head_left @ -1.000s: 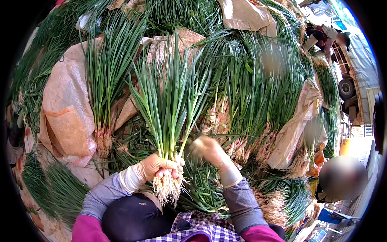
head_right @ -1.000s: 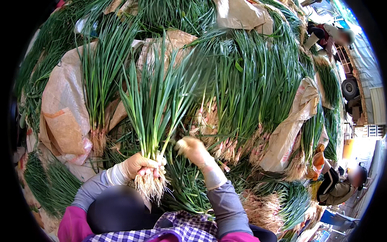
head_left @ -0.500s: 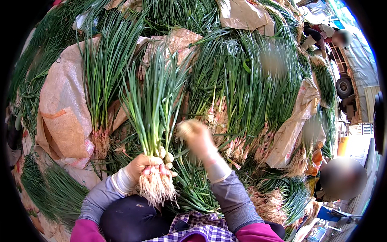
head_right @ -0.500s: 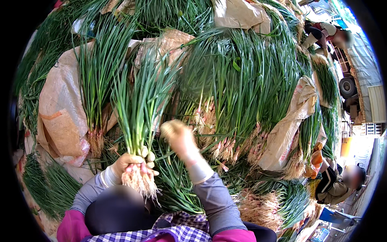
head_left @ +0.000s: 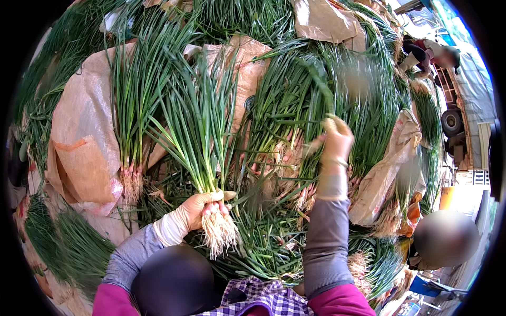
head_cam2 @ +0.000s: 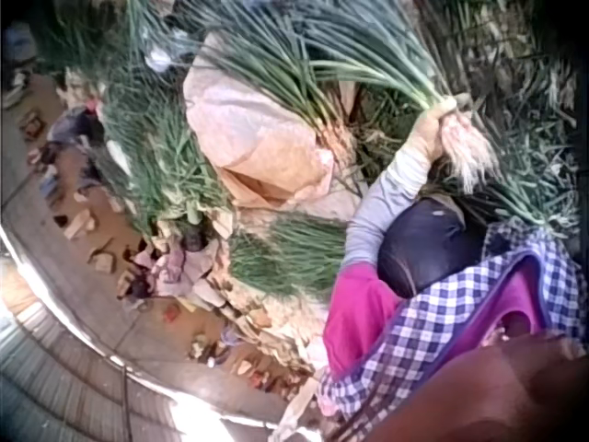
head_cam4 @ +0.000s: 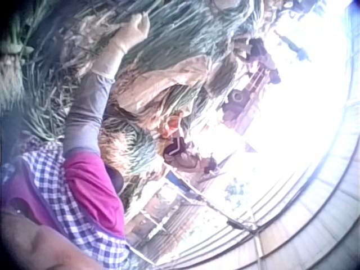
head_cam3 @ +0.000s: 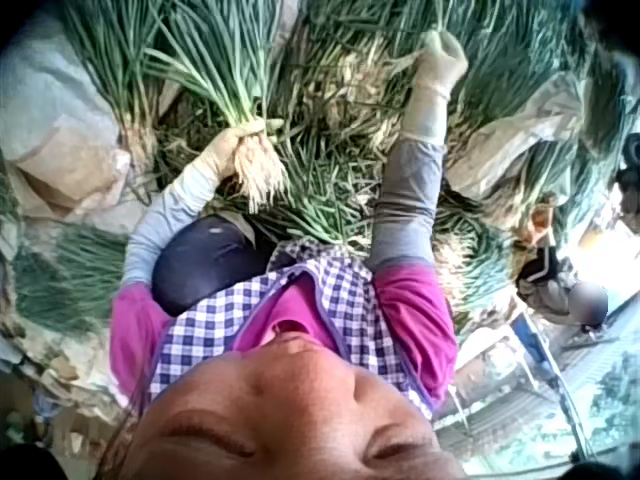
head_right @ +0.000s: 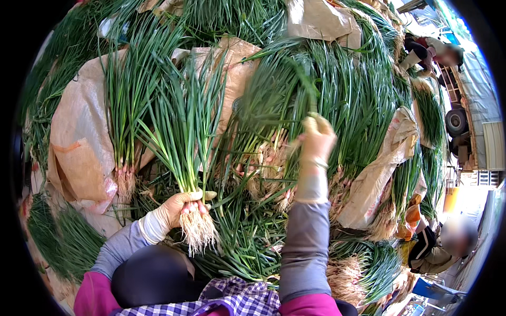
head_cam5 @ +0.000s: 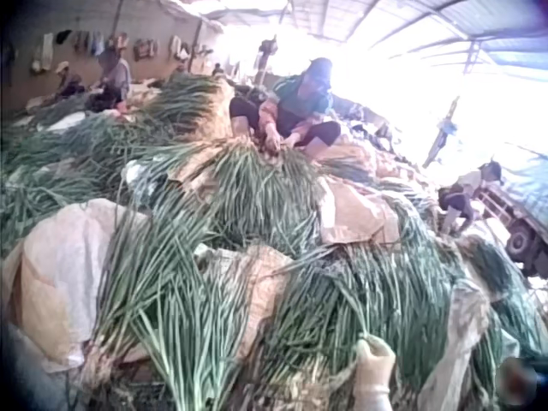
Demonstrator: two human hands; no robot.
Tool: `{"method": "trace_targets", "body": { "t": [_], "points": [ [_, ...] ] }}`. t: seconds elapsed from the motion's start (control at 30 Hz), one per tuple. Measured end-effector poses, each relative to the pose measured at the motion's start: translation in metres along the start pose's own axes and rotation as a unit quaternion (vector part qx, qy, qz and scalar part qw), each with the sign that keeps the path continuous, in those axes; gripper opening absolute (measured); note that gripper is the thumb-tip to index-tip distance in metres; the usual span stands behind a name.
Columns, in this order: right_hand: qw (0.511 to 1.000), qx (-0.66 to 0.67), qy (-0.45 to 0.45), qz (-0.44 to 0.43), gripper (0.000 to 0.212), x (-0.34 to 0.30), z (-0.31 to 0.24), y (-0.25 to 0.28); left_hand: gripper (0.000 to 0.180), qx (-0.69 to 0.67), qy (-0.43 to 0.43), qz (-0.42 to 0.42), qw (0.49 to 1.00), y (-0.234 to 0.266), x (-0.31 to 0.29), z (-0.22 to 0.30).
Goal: The person cleans green onions by hand, removing loose outer layers and arranging them into bundles while sitting among a large quantity of harvested produce on the floor.
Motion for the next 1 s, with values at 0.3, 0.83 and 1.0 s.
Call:
{"method": "trace_targets", "body": {
  "t": [0.3, 0.83, 1.0],
  "points": [
    [0.997, -0.014, -0.046, -0.062, 0.022, -0.071, 0.035, 0.069, 0.051, -0.029, -0.034, -0.043, 0.998, -0.01, -0.015, 0.007],
    [0.786, -0.559, -0.252, -0.084, 0.101, -0.055, 0.064, 0.017, 0.045, -0.016, -0.026, -0.035, 0.999, -0.008, -0.006, 0.0],
    [0.887, -0.449, -0.091, -0.063, 0.074, -0.039, 0.045, -0.002, 0.045, -0.037, -0.045, -0.136, 0.989, -0.048, -0.009, 0.005]
  ]
}}
Point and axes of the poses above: each hand's wrist, its own x-axis towards the middle knuckle, its own y-axis out of the back of the hand, z = x × y, the point moved 5 cm from there along x, towards the middle knuckle, and after that the axes turned 12 degrees about -z, right-handed, at the moved point
